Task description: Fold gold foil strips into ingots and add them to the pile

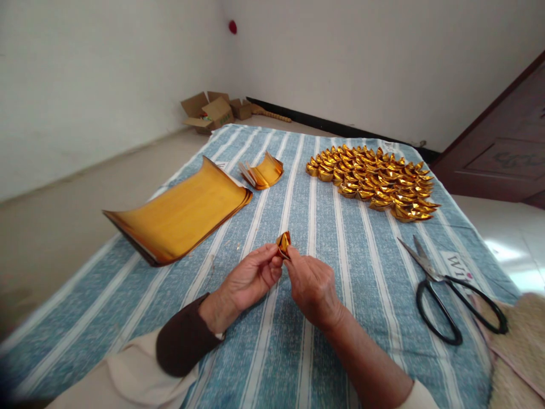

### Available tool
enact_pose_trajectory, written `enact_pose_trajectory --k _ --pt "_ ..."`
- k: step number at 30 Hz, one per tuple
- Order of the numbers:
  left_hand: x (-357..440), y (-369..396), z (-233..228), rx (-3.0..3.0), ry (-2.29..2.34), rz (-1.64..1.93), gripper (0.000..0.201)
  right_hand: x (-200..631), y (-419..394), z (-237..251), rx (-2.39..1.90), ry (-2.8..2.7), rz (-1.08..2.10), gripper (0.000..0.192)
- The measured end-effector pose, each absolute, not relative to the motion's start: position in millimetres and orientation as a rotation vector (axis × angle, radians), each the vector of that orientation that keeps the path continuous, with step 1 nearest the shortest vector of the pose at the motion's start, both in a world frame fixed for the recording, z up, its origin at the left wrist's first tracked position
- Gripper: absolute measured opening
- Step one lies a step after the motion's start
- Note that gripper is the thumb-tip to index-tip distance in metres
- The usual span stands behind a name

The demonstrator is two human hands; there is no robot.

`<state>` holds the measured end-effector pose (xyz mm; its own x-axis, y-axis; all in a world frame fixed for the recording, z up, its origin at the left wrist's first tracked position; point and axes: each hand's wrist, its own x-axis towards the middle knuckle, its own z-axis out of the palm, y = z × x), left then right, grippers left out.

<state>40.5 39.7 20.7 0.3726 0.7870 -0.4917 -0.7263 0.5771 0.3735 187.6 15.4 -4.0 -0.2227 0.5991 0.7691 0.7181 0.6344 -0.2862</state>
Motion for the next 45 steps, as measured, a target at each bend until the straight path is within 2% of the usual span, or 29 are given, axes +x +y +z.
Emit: enact_pose_trajectory --k 7,17,25,35,41,45 --pt "41 38 24 0.093 0.694 0.956 0.024 188 16 -1 -0.992 -1.922 -0.151 0.026" --pt "41 39 19 0.109 0.69 0.952 0.019 194 16 -9 -1.037 -2.013 -0.254 0.027" --pt "42 39 21 0.084 0.696 0.944 0.025 193 16 -2 -1.039 -1.963 -0.05 0.024" --pt "36 41 23 0.034 0.704 0.889 0.016 201 23 1 -1.037 -1.944 0.127 0.026" --pt "33 43 26 -0.069 0.685 0.846 0.024 210 27 0 -0.996 -1.955 0.29 0.024" --pt "32 41 25 -0.069 0.655 0.814 0.019 214 28 1 -0.969 -1.933 0.416 0.024"
